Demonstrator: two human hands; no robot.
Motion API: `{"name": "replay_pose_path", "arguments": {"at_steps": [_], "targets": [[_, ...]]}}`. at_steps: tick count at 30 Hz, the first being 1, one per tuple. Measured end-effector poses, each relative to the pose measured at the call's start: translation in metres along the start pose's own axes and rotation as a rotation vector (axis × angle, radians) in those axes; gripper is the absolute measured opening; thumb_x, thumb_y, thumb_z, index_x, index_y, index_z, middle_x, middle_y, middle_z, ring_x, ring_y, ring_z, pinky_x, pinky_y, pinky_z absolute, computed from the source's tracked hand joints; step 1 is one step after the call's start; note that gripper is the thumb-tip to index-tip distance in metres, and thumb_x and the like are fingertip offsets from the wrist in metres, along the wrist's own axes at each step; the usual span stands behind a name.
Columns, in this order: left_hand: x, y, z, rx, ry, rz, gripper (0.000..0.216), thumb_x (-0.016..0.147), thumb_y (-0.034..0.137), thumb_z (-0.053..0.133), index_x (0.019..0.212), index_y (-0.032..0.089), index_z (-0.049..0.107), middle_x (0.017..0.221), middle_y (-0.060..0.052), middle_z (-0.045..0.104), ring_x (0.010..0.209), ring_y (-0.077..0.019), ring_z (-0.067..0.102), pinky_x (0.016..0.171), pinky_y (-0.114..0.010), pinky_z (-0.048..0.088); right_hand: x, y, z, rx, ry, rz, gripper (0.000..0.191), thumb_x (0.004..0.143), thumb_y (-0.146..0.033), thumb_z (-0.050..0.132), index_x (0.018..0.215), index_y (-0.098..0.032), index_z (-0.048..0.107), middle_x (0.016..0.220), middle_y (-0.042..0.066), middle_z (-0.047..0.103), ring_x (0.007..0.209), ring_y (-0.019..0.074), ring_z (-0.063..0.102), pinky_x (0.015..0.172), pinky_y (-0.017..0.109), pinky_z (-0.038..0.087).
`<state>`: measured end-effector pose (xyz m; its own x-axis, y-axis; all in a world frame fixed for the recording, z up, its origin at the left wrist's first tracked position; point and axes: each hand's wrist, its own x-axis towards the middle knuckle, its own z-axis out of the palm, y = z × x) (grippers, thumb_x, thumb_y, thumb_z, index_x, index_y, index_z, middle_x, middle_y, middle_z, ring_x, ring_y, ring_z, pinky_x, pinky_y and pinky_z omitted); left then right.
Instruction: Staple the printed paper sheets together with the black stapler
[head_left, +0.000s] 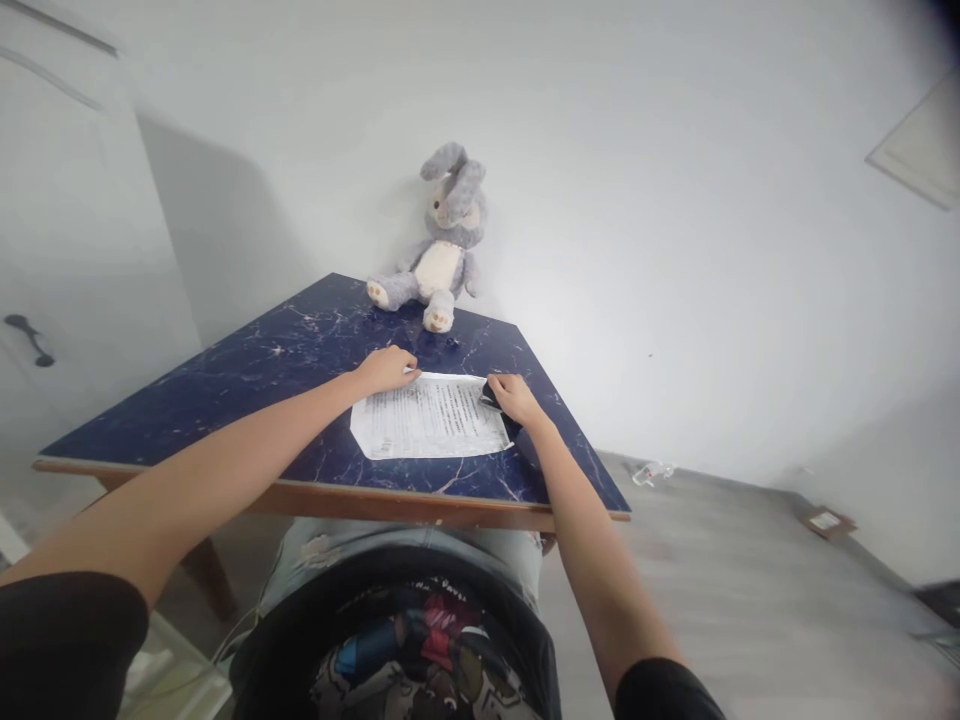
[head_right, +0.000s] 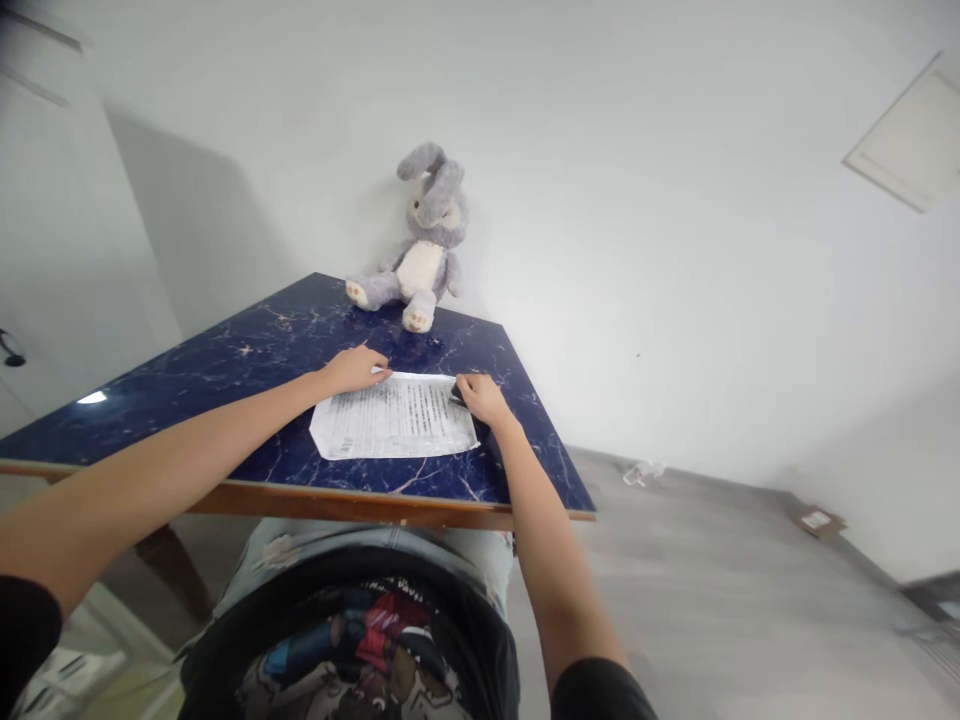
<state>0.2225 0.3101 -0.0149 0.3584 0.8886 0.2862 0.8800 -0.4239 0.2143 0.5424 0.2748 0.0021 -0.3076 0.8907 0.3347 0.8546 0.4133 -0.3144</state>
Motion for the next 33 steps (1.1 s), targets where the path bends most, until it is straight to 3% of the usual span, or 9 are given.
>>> {"name": "replay_pose_path", "arguments": {"at_steps": [5, 8, 12, 18, 23, 25, 28, 30, 33], "targets": [[-0.001, 0.002, -0.002, -0.021, 0.010, 0.024, 0.033, 0.095, 0.046, 0.055, 0.098, 0.022, 0.079, 0.103, -0.011, 0.078, 0.094, -0.0294, 0.073, 0.089, -0.039, 0.053, -0.001, -0.003, -0.001, -0.028, -0.086, -0.045, 0.056, 0.108, -0.051, 0.028, 0.069, -0.020, 0.054, 0.072, 0.003, 0.060, 0.071, 0.0179, 0.056, 0.066, 0.027, 0.037], [-0.001, 0.004, -0.001, -0.039, 0.027, 0.036, 0.033, 0.096, 0.046, 0.055, 0.099, 0.023, 0.078, 0.102, -0.010, 0.078, 0.095, -0.0288, 0.073, 0.090, -0.038, 0.052, 0.000, -0.010, -0.002, -0.171, -0.145, -0.137, 0.055, 0.111, -0.049, 0.022, 0.094, -0.021, 0.066, 0.096, 0.006, 0.068, 0.096, 0.0222, 0.061, 0.083, 0.030, 0.044], [0.003, 0.006, 0.005, -0.034, 0.008, 0.062, 0.030, 0.096, 0.044, 0.055, 0.101, 0.023, 0.077, 0.104, -0.009, 0.078, 0.099, -0.0269, 0.071, 0.090, -0.034, 0.051, 0.000, -0.025, 0.000, -0.399, -0.225, -0.211, 0.054, 0.112, -0.048, 0.021, 0.121, -0.023, 0.068, 0.117, 0.013, 0.068, 0.116, 0.0291, 0.058, 0.097, 0.040, 0.044], [0.005, 0.010, 0.010, 0.064, 0.019, 0.165, 0.026, 0.099, 0.035, 0.053, 0.107, 0.020, 0.071, 0.108, -0.012, 0.073, 0.108, -0.0300, 0.065, 0.100, -0.042, 0.045, 0.003, -0.036, 0.008, -0.483, -0.250, -0.157, 0.053, 0.111, -0.045, 0.029, 0.106, -0.017, 0.074, 0.113, 0.017, 0.072, 0.109, 0.0320, 0.064, 0.091, 0.040, 0.045], [-0.003, 0.016, 0.006, 0.119, 0.044, 0.253, 0.023, 0.100, 0.036, 0.054, 0.110, 0.023, 0.070, 0.113, -0.012, 0.065, 0.114, -0.0307, 0.057, 0.105, -0.046, 0.040, 0.000, -0.019, -0.005, -0.261, -0.170, -0.162, 0.047, 0.102, -0.062, 0.051, 0.117, -0.021, 0.067, 0.099, 0.010, 0.075, 0.087, 0.0270, 0.068, 0.073, 0.031, 0.042], [-0.005, 0.017, 0.005, 0.110, -0.002, 0.261, 0.026, 0.102, 0.036, 0.050, 0.109, 0.023, 0.070, 0.111, -0.011, 0.064, 0.111, -0.0295, 0.058, 0.102, -0.045, 0.041, -0.005, -0.008, -0.013, -0.248, -0.170, -0.179, 0.043, 0.096, -0.056, 0.064, 0.121, -0.021, 0.065, 0.100, 0.009, 0.075, 0.087, 0.0272, 0.068, 0.071, 0.029, 0.041], [-0.006, 0.016, 0.007, 0.100, -0.006, 0.248, 0.027, 0.103, 0.035, 0.047, 0.109, 0.022, 0.070, 0.111, -0.011, 0.064, 0.110, -0.0293, 0.058, 0.099, -0.044, 0.042, -0.019, 0.014, -0.025, -0.245, -0.213, -0.196, 0.036, 0.093, -0.047, 0.068, 0.119, -0.021, 0.066, 0.098, 0.009, 0.075, 0.088, 0.0265, 0.068, 0.072, 0.029, 0.041], [-0.007, 0.015, 0.010, 0.092, 0.010, 0.240, 0.025, 0.103, 0.033, 0.048, 0.109, 0.022, 0.070, 0.113, -0.011, 0.064, 0.110, -0.0295, 0.059, 0.099, -0.045, 0.042, -0.032, 0.032, -0.036, -0.206, -0.235, -0.152, 0.035, 0.094, -0.048, 0.067, 0.116, -0.021, 0.066, 0.094, 0.008, 0.075, 0.084, 0.0245, 0.067, 0.072, 0.029, 0.041], [-0.005, 0.017, 0.017, 0.057, 0.029, 0.237, 0.024, 0.102, 0.031, 0.050, 0.109, 0.022, 0.071, 0.114, -0.012, 0.065, 0.112, -0.0299, 0.059, 0.099, -0.045, 0.042, -0.045, 0.056, -0.059, -0.259, -0.148, 0.015, 0.029, 0.091, -0.048, 0.067, 0.100, -0.021, 0.067, 0.084, 0.007, 0.072, 0.075, 0.0235, 0.064, 0.068, 0.030, 0.040]]}}
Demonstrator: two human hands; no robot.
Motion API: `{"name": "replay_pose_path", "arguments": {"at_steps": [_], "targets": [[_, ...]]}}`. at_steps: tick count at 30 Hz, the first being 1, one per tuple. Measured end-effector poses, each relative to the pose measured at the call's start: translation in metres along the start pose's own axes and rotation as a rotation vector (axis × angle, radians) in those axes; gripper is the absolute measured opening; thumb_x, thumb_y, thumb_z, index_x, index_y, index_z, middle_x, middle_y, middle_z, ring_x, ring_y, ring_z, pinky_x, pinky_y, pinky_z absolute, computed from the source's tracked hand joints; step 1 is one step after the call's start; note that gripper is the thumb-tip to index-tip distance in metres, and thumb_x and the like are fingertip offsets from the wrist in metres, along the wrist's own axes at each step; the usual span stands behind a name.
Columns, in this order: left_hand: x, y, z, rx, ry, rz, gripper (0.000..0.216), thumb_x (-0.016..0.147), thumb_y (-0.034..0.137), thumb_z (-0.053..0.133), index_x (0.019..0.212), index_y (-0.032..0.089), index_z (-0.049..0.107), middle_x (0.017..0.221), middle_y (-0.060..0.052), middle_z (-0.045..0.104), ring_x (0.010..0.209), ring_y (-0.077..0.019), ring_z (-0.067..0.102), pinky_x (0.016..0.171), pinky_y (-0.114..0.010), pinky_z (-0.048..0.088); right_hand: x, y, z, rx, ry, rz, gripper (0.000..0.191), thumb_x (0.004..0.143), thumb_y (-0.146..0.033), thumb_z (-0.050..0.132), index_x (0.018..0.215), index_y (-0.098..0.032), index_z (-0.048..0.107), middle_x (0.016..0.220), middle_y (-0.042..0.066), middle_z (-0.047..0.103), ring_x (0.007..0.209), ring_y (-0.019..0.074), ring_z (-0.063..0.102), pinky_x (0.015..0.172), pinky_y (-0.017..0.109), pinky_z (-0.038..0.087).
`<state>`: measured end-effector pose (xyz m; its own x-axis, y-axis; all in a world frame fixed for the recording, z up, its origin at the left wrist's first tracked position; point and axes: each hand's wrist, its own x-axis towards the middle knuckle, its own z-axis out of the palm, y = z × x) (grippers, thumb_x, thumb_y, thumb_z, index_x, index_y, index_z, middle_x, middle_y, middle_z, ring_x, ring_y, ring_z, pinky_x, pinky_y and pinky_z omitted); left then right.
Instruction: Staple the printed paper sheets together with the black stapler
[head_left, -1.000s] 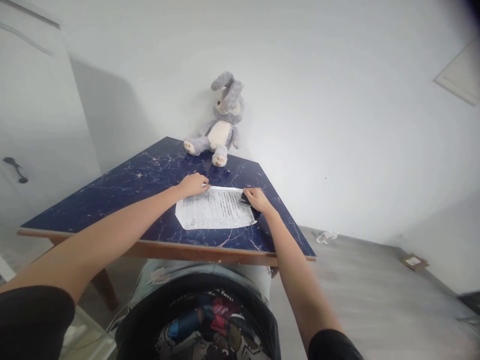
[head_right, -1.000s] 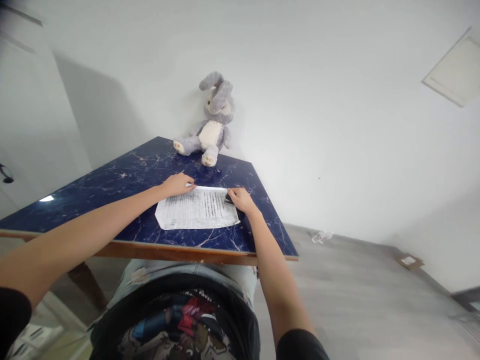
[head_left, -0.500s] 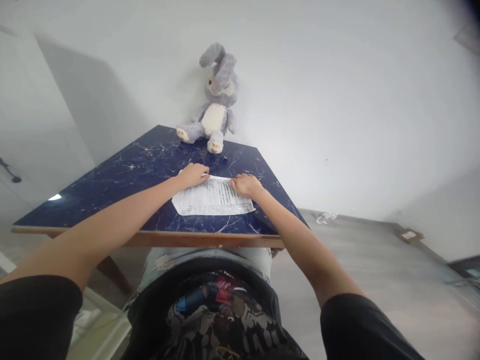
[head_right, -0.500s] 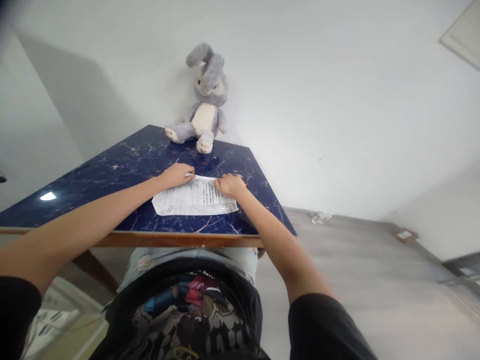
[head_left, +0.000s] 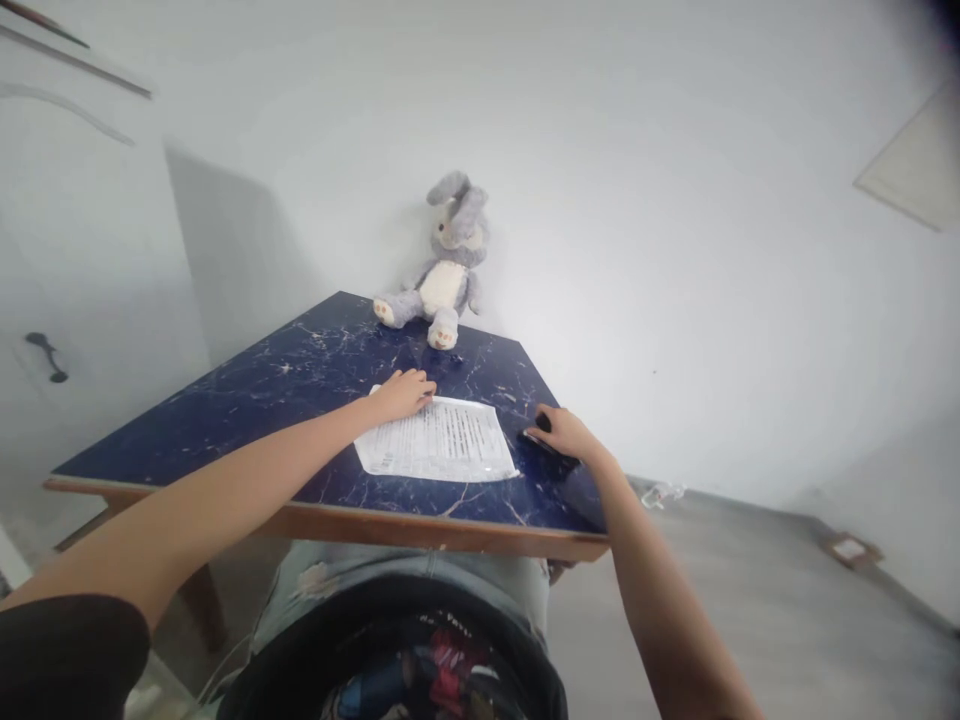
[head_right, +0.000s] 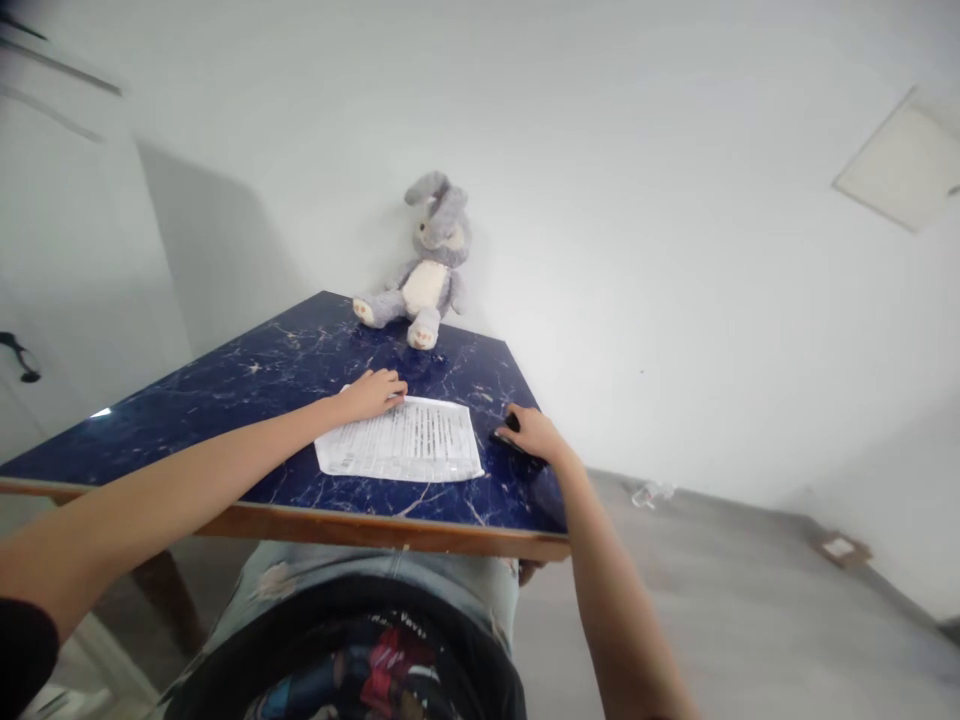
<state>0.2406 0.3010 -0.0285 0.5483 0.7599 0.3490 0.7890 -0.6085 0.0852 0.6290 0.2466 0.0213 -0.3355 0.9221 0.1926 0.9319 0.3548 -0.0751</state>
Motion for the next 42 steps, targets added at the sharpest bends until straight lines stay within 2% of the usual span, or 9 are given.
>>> {"name": "replay_pose_path", "arguments": {"at_steps": [5, 10, 13, 16, 21, 24, 28, 36, 42], "targets": [[0.005, 0.012, 0.004, -0.087, 0.006, 0.065, 0.032, 0.105, 0.030, 0.043, 0.108, 0.025, 0.075, 0.113, -0.010, 0.066, 0.112, -0.0279, 0.060, 0.098, -0.044, 0.042, 0.004, -0.035, -0.020, 0.143, 0.344, 0.193, 0.029, 0.092, -0.050, 0.062, 0.099, -0.021, 0.064, 0.087, 0.008, 0.072, 0.080, 0.0247, 0.065, 0.069, 0.031, 0.042], [0.001, 0.005, -0.006, -0.109, 0.188, -0.016, 0.035, 0.105, 0.024, 0.038, 0.116, 0.024, 0.071, 0.116, -0.009, 0.066, 0.111, -0.0258, 0.061, 0.099, -0.043, 0.044, 0.046, -0.147, 0.011, 0.183, 0.113, 0.076, 0.024, 0.091, -0.042, 0.066, 0.102, -0.021, 0.063, 0.095, 0.011, 0.075, 0.082, 0.0258, 0.068, 0.068, 0.033, 0.045], [-0.001, -0.017, -0.012, -0.191, 0.252, -0.112, 0.034, 0.105, 0.024, 0.039, 0.107, 0.022, 0.072, 0.107, -0.008, 0.065, 0.102, -0.0236, 0.064, 0.093, -0.038, 0.049, 0.072, -0.179, 0.032, 0.181, 0.091, 0.079, 0.020, 0.087, -0.038, 0.072, 0.098, -0.023, 0.065, 0.091, 0.010, 0.074, 0.082, 0.0290, 0.069, 0.069, 0.036, 0.047], [0.001, -0.038, -0.012, -0.273, 0.221, -0.144, 0.031, 0.101, 0.023, 0.043, 0.098, 0.020, 0.073, 0.099, -0.008, 0.063, 0.090, -0.0216, 0.064, 0.088, -0.036, 0.052, 0.077, -0.169, 0.040, 0.190, 0.077, 0.066, 0.021, 0.084, -0.035, 0.077, 0.098, -0.024, 0.067, 0.091, 0.012, 0.072, 0.085, 0.0310, 0.070, 0.072, 0.038, 0.049], [0.010, -0.047, 0.001, -0.332, 0.227, -0.151, 0.030, 0.097, 0.023, 0.048, 0.094, 0.018, 0.078, 0.096, -0.009, 0.061, 0.086, -0.0225, 0.064, 0.093, -0.038, 0.051, 0.051, -0.090, 0.039, 0.241, 0.002, -0.017, 0.041, 0.088, -0.052, 0.073, 0.115, -0.023, 0.063, 0.106, 0.008, 0.073, 0.094, 0.0255, 0.071, 0.083, 0.036, 0.055], [0.015, -0.051, 0.006, -0.348, 0.277, -0.155, 0.031, 0.097, 0.021, 0.048, 0.094, 0.019, 0.078, 0.098, -0.009, 0.061, 0.088, -0.0225, 0.063, 0.094, -0.037, 0.050, 0.042, -0.040, 0.043, 0.385, 0.183, -0.037, 0.044, 0.100, -0.055, 0.052, 0.131, -0.024, 0.058, 0.134, 0.011, 0.066, 0.120, 0.0261, 0.066, 0.096, 0.043, 0.057], [0.014, -0.067, 0.007, -0.334, 0.291, -0.198, 0.031, 0.096, 0.019, 0.048, 0.093, 0.019, 0.078, 0.099, -0.008, 0.060, 0.087, -0.0218, 0.062, 0.093, -0.036, 0.050, 0.050, -0.009, 0.064, 0.249, 0.057, 0.039, 0.048, 0.101, -0.043, 0.048, 0.140, -0.016, 0.056, 0.158, 0.021, 0.047, 0.152, 0.0363, 0.039, 0.122, 0.059, 0.035], [0.008, -0.113, -0.006, -0.334, 0.378, -0.318, 0.029, 0.089, 0.013, 0.052, 0.086, 0.018, 0.080, 0.092, -0.009, 0.067, 0.089, -0.0224, 0.064, 0.096, -0.033, 0.049, 0.102, -0.033, 0.079, 0.094, -0.196, 0.122, 0.058, 0.105, -0.031, 0.042, 0.159, -0.008, 0.039, 0.169, 0.028, 0.026, 0.160, 0.0387, 0.020, 0.126, 0.064, 0.018], [-0.014, -0.162, -0.020, -0.489, 0.574, -0.725, 0.026, 0.084, 0.011, 0.054, 0.084, 0.016, 0.079, 0.084, -0.008, 0.075, 0.076, -0.0215, 0.065, 0.081, -0.031, 0.050, 0.161, -0.122, 0.096, 0.088, -0.245, -0.049, 0.062, 0.108, -0.038, 0.051, 0.163, -0.019, 0.034, 0.174, 0.016, 0.020, 0.161, 0.0349, 0.019, 0.129, 0.065, 0.013]]}}
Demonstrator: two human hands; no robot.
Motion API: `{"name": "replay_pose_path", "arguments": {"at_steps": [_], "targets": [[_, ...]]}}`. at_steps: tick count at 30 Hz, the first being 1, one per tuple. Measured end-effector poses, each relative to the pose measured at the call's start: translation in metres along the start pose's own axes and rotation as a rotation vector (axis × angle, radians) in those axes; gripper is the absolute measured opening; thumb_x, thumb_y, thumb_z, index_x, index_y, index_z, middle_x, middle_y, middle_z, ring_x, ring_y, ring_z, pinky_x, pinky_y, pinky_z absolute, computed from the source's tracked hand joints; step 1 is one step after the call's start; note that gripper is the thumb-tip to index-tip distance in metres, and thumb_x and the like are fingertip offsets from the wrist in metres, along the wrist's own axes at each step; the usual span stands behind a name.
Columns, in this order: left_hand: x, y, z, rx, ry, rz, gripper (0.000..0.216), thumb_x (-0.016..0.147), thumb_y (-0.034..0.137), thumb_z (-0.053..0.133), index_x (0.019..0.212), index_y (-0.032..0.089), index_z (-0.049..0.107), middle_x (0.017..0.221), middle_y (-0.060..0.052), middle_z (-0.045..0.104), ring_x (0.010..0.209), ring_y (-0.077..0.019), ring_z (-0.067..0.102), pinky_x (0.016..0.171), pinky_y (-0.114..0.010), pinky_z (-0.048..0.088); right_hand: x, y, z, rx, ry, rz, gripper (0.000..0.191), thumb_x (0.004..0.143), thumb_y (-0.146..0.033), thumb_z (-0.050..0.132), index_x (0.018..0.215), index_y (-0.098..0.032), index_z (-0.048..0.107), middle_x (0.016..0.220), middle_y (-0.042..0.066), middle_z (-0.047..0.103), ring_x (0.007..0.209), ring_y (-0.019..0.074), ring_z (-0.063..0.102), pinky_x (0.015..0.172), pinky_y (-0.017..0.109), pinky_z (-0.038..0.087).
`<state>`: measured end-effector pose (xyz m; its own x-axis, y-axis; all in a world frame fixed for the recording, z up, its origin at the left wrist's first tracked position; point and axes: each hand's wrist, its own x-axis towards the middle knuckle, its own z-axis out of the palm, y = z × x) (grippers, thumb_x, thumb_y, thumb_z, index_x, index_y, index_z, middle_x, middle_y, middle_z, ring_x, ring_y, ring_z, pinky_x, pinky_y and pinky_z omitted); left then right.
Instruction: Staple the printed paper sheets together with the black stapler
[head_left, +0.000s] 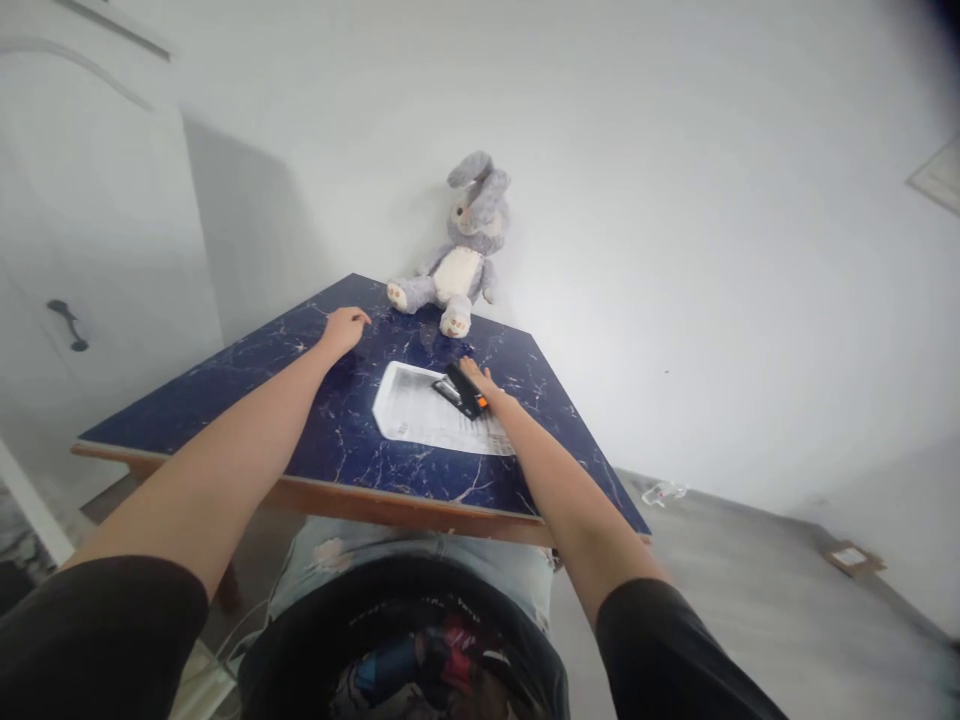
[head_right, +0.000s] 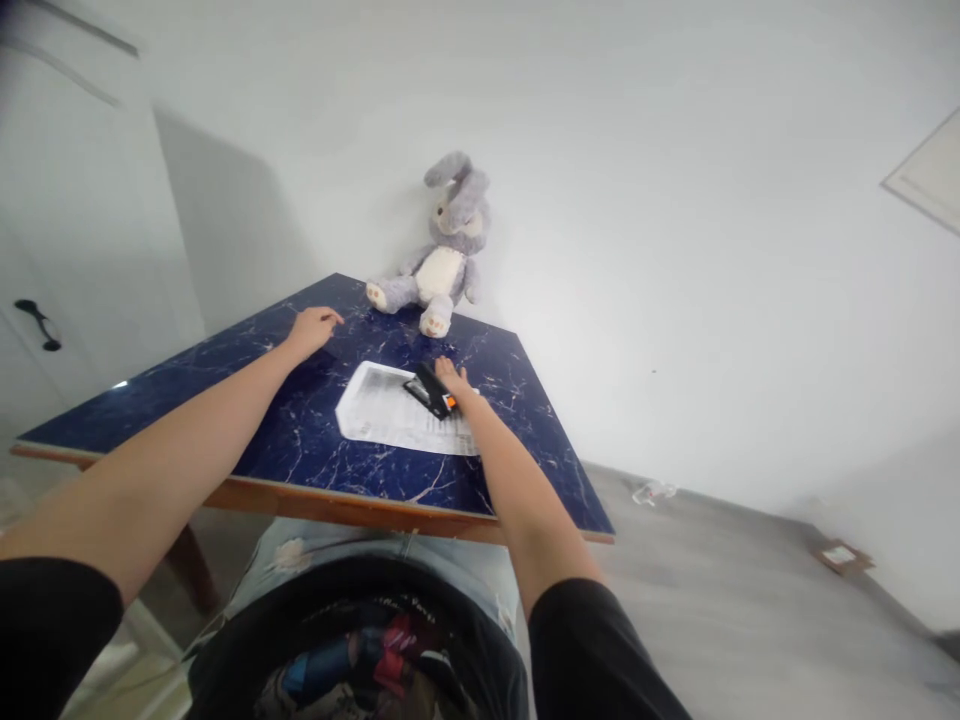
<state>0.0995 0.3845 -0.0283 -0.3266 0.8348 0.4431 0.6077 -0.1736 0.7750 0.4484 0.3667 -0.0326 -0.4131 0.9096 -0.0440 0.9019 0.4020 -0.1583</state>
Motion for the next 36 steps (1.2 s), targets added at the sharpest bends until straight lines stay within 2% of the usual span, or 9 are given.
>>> {"name": "replay_pose_path", "arguments": {"at_steps": [2, 5, 9, 14, 19, 25, 30, 32, 36], "targets": [[0.002, -0.006, -0.008, -0.079, 0.113, -0.078, 0.025, 0.082, 0.013, 0.055, 0.086, 0.016, 0.079, 0.085, -0.007, 0.076, 0.070, -0.0202, 0.063, 0.072, -0.029, 0.049, 0.023, -0.041, 0.008, 0.017, 0.004, -0.080, 0.060, 0.107, -0.037, 0.052, 0.162, -0.020, 0.036, 0.175, 0.014, 0.019, 0.161, 0.0345, 0.017, 0.129, 0.066, 0.011], [0.003, -0.004, -0.013, -0.144, 0.203, -0.136, 0.028, 0.080, 0.017, 0.051, 0.087, 0.015, 0.078, 0.073, -0.006, 0.070, 0.061, -0.0186, 0.060, 0.060, -0.027, 0.045, 0.046, -0.095, 0.014, 0.057, 0.002, -0.179, 0.054, 0.109, -0.019, 0.033, 0.163, -0.022, 0.035, 0.174, 0.014, 0.019, 0.163, 0.0270, 0.016, 0.128, 0.065, 0.012], [0.000, 0.007, -0.016, -0.166, 0.193, -0.133, 0.031, 0.082, 0.024, 0.048, 0.092, 0.016, 0.076, 0.061, -0.002, 0.061, 0.055, -0.0179, 0.057, 0.055, -0.026, 0.041, 0.044, -0.123, 0.011, 0.090, 0.038, -0.300, 0.058, 0.108, -0.019, 0.036, 0.165, -0.022, 0.030, 0.176, 0.012, 0.008, 0.164, 0.0255, 0.003, 0.128, 0.065, 0.007], [-0.007, 0.019, -0.017, -0.161, 0.117, -0.076, 0.025, 0.079, 0.023, 0.049, 0.083, 0.018, 0.073, 0.063, -0.002, 0.063, 0.059, -0.0194, 0.060, 0.058, -0.027, 0.042, 0.014, -0.097, 0.011, -0.017, 0.018, -0.388, 0.066, 0.105, -0.012, 0.037, 0.168, -0.015, 0.020, 0.176, 0.018, 0.001, 0.164, 0.0292, -0.003, 0.128, 0.065, 0.010], [-0.022, 0.040, -0.006, -0.193, -0.063, 0.048, 0.020, 0.081, 0.021, 0.050, 0.077, 0.020, 0.070, 0.060, 0.000, 0.061, 0.057, -0.0180, 0.057, 0.061, -0.028, 0.043, -0.024, -0.037, 0.019, -0.067, 0.023, -0.377, 0.071, 0.103, -0.013, 0.037, 0.170, -0.017, 0.014, 0.176, 0.018, 0.004, 0.164, 0.0294, -0.001, 0.128, 0.065, 0.012], [-0.060, 0.073, 0.030, -0.242, -0.409, 0.231, 0.022, 0.089, 0.023, 0.048, 0.085, 0.021, 0.070, 0.074, -0.001, 0.067, 0.062, -0.0164, 0.061, 0.064, -0.028, 0.049, -0.063, 0.028, 0.011, 0.053, 0.113, -0.212, 0.059, 0.107, -0.027, 0.035, 0.165, -0.020, 0.033, 0.174, 0.017, 0.021, 0.163, 0.0304, 0.013, 0.129, 0.061, 0.015], [-0.091, 0.089, 0.052, -0.021, -0.573, 0.638, 0.025, 0.094, 0.026, 0.054, 0.106, 0.022, 0.075, 0.105, -0.008, 0.072, 0.096, -0.0246, 0.065, 0.093, -0.041, 0.052, -0.081, 0.032, -0.017, 0.557, 0.304, -0.256, 0.055, 0.107, -0.056, 0.035, 0.124, -0.015, 0.068, 0.129, 0.017, 0.069, 0.123, 0.0290, 0.063, 0.112, 0.047, 0.046], [-0.098, 0.089, 0.057, 0.099, -0.553, 0.691, 0.029, 0.096, 0.025, 0.055, 0.119, 0.021, 0.073, 0.117, -0.011, 0.070, 0.106, -0.0282, 0.062, 0.101, -0.046, 0.048, -0.092, 0.029, -0.029, 0.722, 0.212, -0.397, 0.063, 0.105, -0.067, 0.034, 0.115, -0.015, 0.069, 0.115, 0.014, 0.070, 0.107, 0.0263, 0.066, 0.098, 0.041, 0.053], [-0.106, 0.086, 0.059, 0.283, -0.614, 0.728, 0.032, 0.099, 0.028, 0.057, 0.127, 0.020, 0.070, 0.126, -0.012, 0.067, 0.112, -0.0305, 0.059, 0.099, -0.046, 0.048, -0.108, 0.022, -0.038, 0.641, 0.010, -0.524, 0.063, 0.087, -0.064, 0.073, 0.128, -0.018, 0.063, 0.116, 0.010, 0.068, 0.101, 0.0238, 0.064, 0.087, 0.033, 0.053]]}}
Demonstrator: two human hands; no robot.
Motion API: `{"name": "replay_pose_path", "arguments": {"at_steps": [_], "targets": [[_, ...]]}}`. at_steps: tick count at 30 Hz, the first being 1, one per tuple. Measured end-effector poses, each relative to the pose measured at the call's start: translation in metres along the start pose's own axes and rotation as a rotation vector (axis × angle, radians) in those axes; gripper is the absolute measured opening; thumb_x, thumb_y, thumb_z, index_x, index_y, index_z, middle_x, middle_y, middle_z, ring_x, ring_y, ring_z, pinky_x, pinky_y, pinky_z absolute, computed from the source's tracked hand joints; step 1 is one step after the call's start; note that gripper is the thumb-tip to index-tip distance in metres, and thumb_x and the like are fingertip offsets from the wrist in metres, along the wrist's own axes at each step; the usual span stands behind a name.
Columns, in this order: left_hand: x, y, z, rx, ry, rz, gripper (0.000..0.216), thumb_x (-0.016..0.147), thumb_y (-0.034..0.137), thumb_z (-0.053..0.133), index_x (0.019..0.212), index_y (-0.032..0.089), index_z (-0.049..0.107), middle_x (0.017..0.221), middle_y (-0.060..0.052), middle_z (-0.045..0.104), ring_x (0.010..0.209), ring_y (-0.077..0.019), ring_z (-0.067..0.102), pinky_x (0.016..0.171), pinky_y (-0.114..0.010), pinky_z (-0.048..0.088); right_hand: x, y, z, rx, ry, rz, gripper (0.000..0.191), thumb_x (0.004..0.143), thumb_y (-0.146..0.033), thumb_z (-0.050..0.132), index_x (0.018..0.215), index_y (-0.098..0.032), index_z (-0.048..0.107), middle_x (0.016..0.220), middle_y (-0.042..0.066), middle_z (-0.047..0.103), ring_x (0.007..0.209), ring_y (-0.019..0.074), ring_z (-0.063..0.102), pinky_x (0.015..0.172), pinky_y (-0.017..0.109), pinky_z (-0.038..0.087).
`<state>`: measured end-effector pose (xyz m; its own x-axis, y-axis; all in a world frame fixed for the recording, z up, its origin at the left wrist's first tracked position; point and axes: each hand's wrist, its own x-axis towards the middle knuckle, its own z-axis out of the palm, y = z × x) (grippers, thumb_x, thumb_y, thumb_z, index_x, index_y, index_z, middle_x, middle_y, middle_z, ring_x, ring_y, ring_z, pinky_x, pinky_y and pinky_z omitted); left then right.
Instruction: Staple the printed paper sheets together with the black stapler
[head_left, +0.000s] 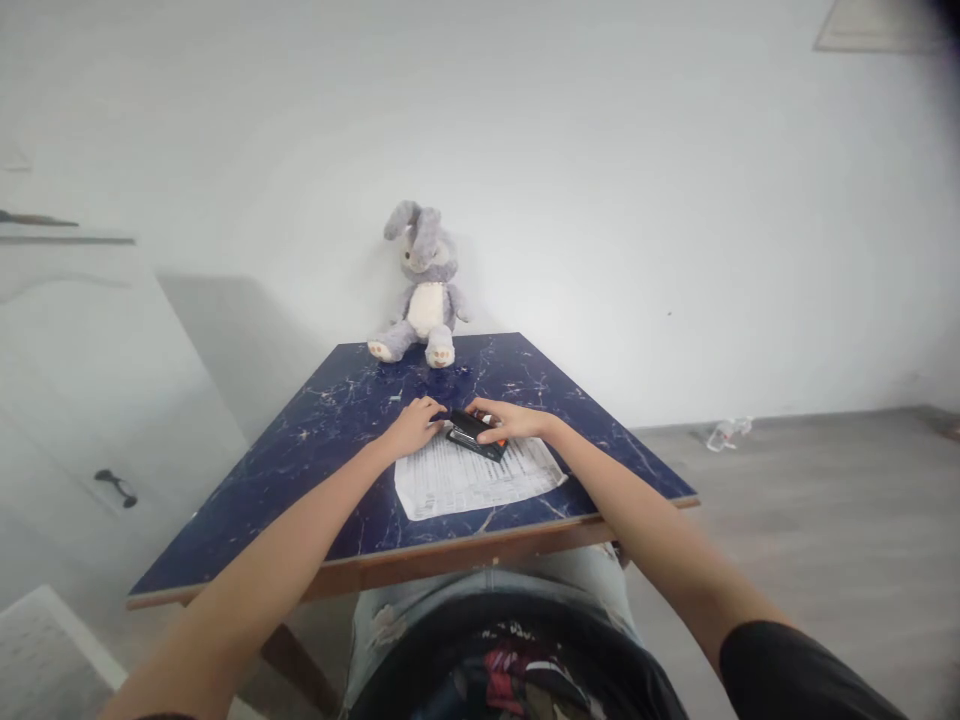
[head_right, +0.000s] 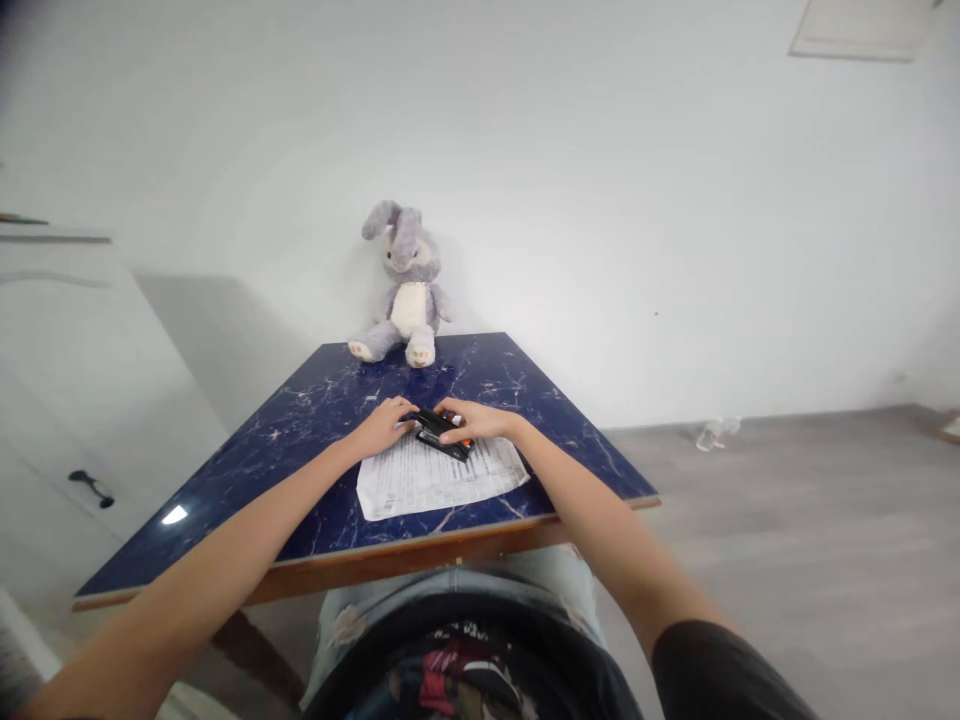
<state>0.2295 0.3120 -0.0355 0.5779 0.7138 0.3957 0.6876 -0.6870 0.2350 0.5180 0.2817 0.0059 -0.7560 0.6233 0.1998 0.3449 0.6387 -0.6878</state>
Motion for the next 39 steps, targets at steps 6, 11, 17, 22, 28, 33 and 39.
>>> {"name": "replay_pose_path", "arguments": {"at_steps": [6, 11, 17, 22, 28, 33, 39], "targets": [[0.002, 0.005, 0.000, 0.073, -0.074, -0.022, 0.029, 0.102, 0.024, 0.053, 0.124, 0.023, 0.071, 0.122, -0.010, 0.067, 0.110, -0.0292, 0.059, 0.097, -0.045, 0.047, 0.002, 0.001, -0.002, -0.128, 0.041, -0.051, 0.040, 0.093, -0.045, 0.069, 0.117, -0.013, 0.072, 0.108, 0.008, 0.071, 0.094, 0.0216, 0.063, 0.086, 0.031, 0.048], [0.005, 0.001, -0.004, 0.038, -0.096, 0.009, 0.029, 0.104, 0.031, 0.052, 0.125, 0.025, 0.072, 0.123, -0.009, 0.067, 0.110, -0.0276, 0.058, 0.101, -0.045, 0.045, -0.009, 0.002, -0.020, 0.018, 0.103, -0.066, 0.041, 0.095, -0.043, 0.065, 0.123, -0.013, 0.072, 0.111, 0.008, 0.073, 0.097, 0.0228, 0.065, 0.088, 0.032, 0.049], [0.006, -0.007, -0.012, -0.020, -0.159, 0.077, 0.033, 0.105, 0.037, 0.052, 0.129, 0.026, 0.072, 0.125, -0.009, 0.067, 0.111, -0.0260, 0.059, 0.104, -0.044, 0.044, -0.011, 0.012, -0.024, -0.020, 0.155, -0.061, 0.045, 0.093, -0.043, 0.067, 0.123, -0.011, 0.072, 0.114, 0.011, 0.073, 0.097, 0.0237, 0.066, 0.091, 0.034, 0.050], [0.005, -0.009, -0.009, -0.058, -0.123, 0.056, 0.035, 0.105, 0.034, 0.047, 0.125, 0.023, 0.072, 0.122, -0.010, 0.069, 0.112, -0.0263, 0.060, 0.106, -0.045, 0.045, -0.013, 0.019, -0.019, 0.117, 0.067, -0.015, 0.051, 0.091, -0.039, 0.070, 0.135, -0.013, 0.069, 0.132, 0.014, 0.071, 0.115, 0.0282, 0.068, 0.102, 0.038, 0.051], [0.007, -0.014, -0.004, -0.399, 0.015, -0.133, 0.040, 0.106, 0.043, 0.042, 0.121, 0.018, 0.070, 0.123, -0.013, 0.073, 0.115, -0.0253, 0.068, 0.109, -0.043, 0.048, -0.033, 0.026, -0.024, 0.560, -0.024, 0.160, 0.061, 0.092, -0.018, 0.061, 0.153, -0.014, 0.054, 0.149, 0.015, 0.061, 0.133, 0.0265, 0.062, 0.112, 0.043, 0.049], [0.014, -0.017, 0.002, -0.735, 0.063, -0.343, 0.060, 0.108, 0.057, 0.031, 0.107, 0.014, 0.073, 0.118, -0.016, 0.077, 0.111, -0.0226, 0.072, 0.108, -0.039, 0.051, -0.036, 0.036, -0.024, 0.482, 0.035, 0.174, 0.066, 0.088, -0.012, 0.065, 0.153, -0.012, 0.053, 0.148, 0.017, 0.062, 0.129, 0.0252, 0.065, 0.111, 0.041, 0.050], [0.012, -0.014, -0.001, -0.697, 0.061, -0.336, 0.061, 0.108, 0.058, 0.032, 0.104, 0.014, 0.075, 0.115, -0.014, 0.078, 0.111, -0.0237, 0.072, 0.109, -0.042, 0.050, -0.016, 0.024, -0.016, 0.145, 0.034, 0.063, 0.058, 0.084, -0.032, 0.077, 0.138, -0.013, 0.068, 0.125, 0.012, 0.075, 0.109, 0.0269, 0.071, 0.096, 0.038, 0.055]]}}
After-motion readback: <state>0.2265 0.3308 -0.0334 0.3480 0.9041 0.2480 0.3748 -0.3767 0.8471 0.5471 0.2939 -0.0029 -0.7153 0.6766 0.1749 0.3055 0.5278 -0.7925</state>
